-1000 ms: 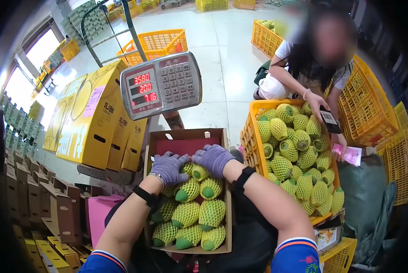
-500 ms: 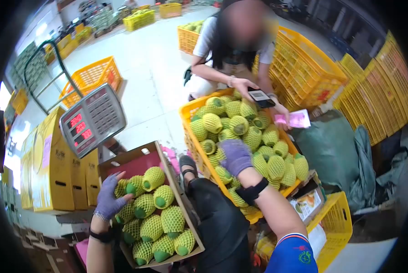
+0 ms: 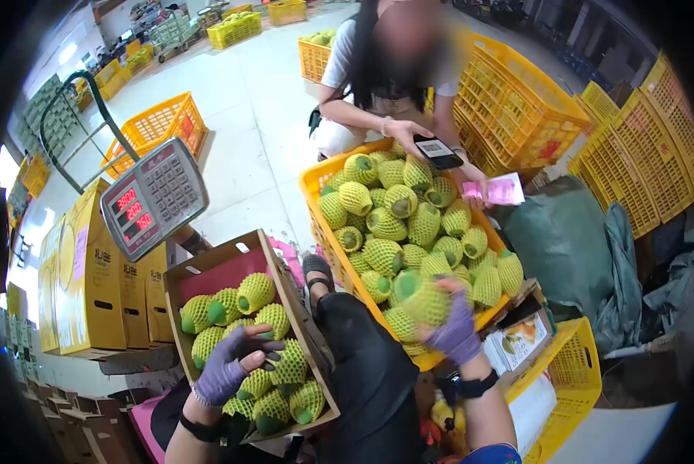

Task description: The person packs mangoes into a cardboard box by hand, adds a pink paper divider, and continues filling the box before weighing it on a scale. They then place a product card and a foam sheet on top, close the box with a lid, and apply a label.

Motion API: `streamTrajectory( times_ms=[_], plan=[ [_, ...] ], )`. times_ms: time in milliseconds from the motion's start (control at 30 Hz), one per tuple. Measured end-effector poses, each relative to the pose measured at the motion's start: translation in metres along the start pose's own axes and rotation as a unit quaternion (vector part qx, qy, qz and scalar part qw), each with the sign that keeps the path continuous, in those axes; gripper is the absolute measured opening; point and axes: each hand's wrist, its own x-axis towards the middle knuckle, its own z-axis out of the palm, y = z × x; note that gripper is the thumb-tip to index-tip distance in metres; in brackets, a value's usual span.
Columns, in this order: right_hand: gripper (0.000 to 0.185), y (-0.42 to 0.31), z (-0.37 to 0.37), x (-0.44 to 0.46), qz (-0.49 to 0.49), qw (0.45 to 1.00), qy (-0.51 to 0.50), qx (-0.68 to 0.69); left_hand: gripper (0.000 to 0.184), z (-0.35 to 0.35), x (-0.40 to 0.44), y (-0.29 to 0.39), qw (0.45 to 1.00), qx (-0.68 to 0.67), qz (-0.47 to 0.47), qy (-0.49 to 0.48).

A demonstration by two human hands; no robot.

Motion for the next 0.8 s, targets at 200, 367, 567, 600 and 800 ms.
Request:
streamTrajectory(
  times_ms=[200, 367, 567, 600, 800],
  plan=[
    [0.053, -0.106, 0.063, -0.002, -0.291, 0.911, -0.285, -0.069, 0.070, 0.035, 0.041, 0.019, 0.955, 0.183, 0.014, -0.231],
    [0.056, -0.035, -0.004, 0.030, -0.129, 0.970, -0.017, -0.204, 0.061, -0.027, 0.042, 0.049, 0.965, 0.188, 0.171, 0.057],
    [0.064, 0.235, -0.187, 0.032, 0.216, 0.808, 0.187, -0.516, 0.057, -0.174, 0.081, 0.018, 0.764, 0.561, 0.178, 0.264],
    [0.066, 0.262, -0.197, 0.029, 0.257, 0.853, 0.149, -0.428, 0.057, -0.181, 0.082, 0.012, 0.686, 0.659, 0.160, 0.263],
    [0.071, 0.242, -0.191, 0.030, 0.326, 0.872, 0.106, -0.349, 0.059, -0.190, 0.073, -0.006, 0.647, 0.711, 0.066, 0.265]
  ],
)
